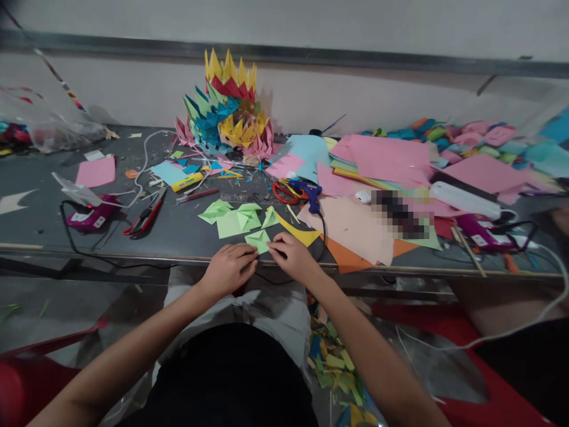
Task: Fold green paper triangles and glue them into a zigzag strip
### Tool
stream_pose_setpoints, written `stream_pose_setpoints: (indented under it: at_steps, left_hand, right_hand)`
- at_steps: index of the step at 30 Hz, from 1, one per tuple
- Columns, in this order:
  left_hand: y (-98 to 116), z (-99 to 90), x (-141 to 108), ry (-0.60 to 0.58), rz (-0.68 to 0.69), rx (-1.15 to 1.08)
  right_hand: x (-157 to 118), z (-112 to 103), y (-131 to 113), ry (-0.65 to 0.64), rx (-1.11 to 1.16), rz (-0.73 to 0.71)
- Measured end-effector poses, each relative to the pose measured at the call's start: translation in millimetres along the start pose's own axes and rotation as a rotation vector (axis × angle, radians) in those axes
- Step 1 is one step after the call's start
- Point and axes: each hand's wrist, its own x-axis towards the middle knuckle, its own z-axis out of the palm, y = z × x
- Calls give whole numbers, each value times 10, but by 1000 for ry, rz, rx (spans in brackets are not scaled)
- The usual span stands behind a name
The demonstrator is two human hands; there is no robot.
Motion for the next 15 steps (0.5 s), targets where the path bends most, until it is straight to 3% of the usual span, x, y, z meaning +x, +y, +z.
stream_pose_setpoints:
  at_steps: [6,15]
  left_hand:
    - [-106,29,117,6,-92,-115]
    - [-256,-16,247,-98,-78,-94]
  right_hand:
    - [-42,48,-41,-5,-154,-136]
    - [32,48,-17,-31,-144,-112]
